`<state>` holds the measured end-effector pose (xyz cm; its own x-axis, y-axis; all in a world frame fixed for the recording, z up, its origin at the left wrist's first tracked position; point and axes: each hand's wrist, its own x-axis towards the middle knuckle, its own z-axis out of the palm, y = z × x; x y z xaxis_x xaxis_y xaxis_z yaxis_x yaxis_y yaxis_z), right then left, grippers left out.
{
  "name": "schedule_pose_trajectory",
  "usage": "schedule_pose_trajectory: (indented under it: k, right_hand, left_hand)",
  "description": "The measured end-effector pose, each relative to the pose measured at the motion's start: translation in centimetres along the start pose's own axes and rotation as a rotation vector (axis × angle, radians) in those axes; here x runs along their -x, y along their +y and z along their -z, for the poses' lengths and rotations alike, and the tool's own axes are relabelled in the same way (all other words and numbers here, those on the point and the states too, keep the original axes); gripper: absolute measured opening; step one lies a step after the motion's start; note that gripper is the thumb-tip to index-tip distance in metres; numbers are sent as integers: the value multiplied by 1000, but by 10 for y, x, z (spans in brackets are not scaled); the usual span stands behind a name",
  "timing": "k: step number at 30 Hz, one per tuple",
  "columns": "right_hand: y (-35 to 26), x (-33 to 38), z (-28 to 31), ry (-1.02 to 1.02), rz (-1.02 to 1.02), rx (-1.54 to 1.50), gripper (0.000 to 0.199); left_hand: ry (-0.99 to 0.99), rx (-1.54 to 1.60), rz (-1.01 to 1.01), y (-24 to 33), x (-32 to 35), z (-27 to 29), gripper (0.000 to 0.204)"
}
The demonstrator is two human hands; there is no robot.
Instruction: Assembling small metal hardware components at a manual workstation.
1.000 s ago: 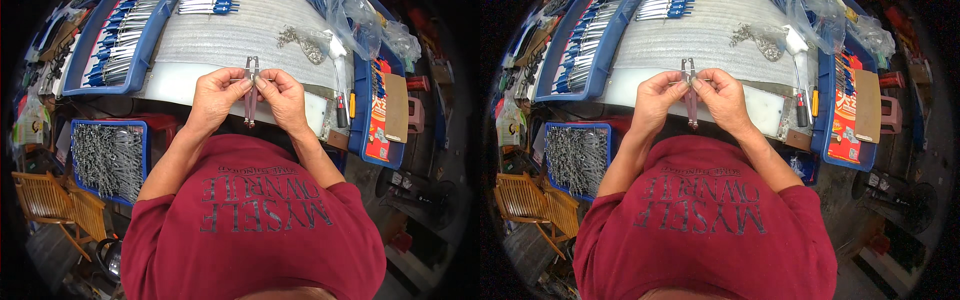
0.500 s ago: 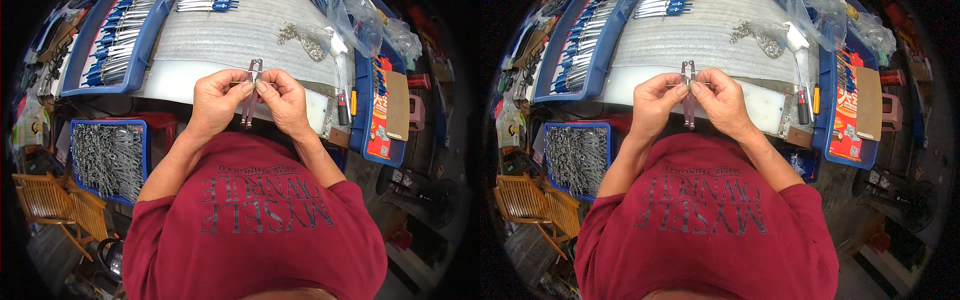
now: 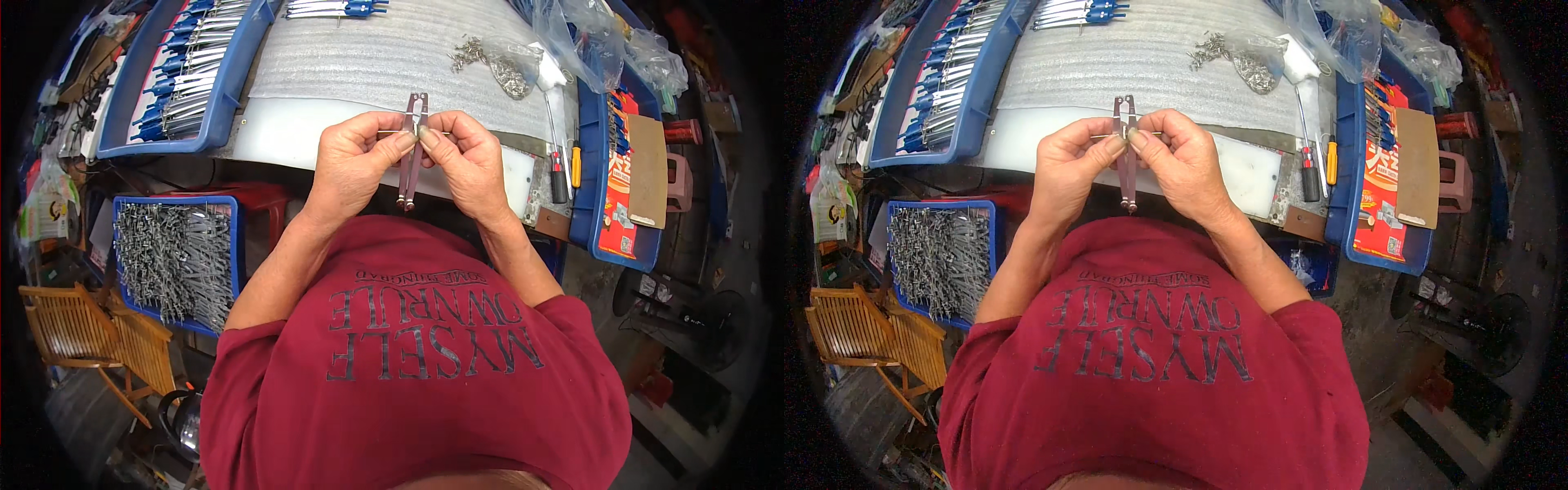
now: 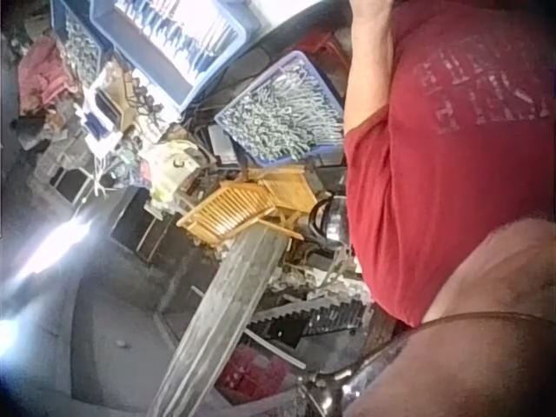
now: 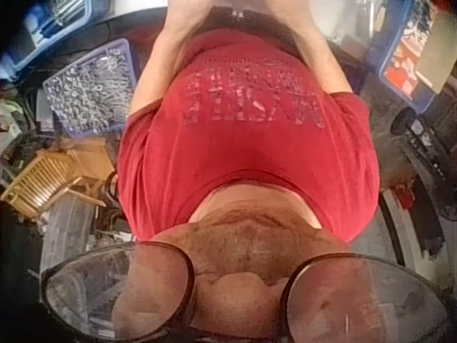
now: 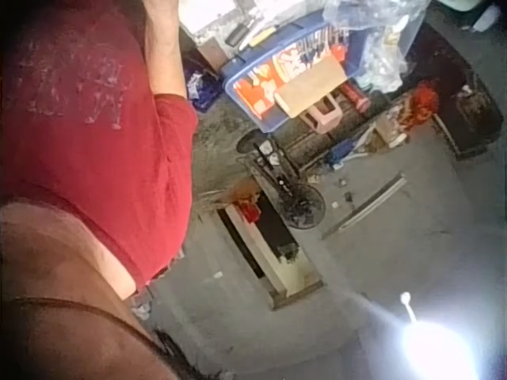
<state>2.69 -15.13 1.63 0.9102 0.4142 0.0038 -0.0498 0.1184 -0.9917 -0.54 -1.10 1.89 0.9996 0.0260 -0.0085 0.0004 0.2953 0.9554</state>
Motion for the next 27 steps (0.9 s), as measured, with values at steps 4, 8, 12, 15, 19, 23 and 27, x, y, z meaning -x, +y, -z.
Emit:
schedule_pose_trajectory:
  k: [4,8,12,15,19,23,27]
  right_hand:
    - [1,-1,2,25,4,10,13]
    - [3,-3,2,76,8,-29,14]
    - [7,-4,1,93,45,27,11]
    - [9,-4,2,85,41,38,11]
    - [9,-4,1,86,47,28,11]
    - [12,-5,5,40,39,44,13]
    - [11,-7,6,10,23,-4,14]
  left_hand:
    - [-26,129,34,-5,1,1,19]
    - [-61,139,131,-9,4,0,20]
    - [-36,88,135,-12,1,1,18]
    - [-38,61,144,-12,1,2,16]
    - [-20,36,90,-15,2,1,13]
    - [-25,23,91,-15,2,3,12]
    - [-35,25,146,-15,1,3,11]
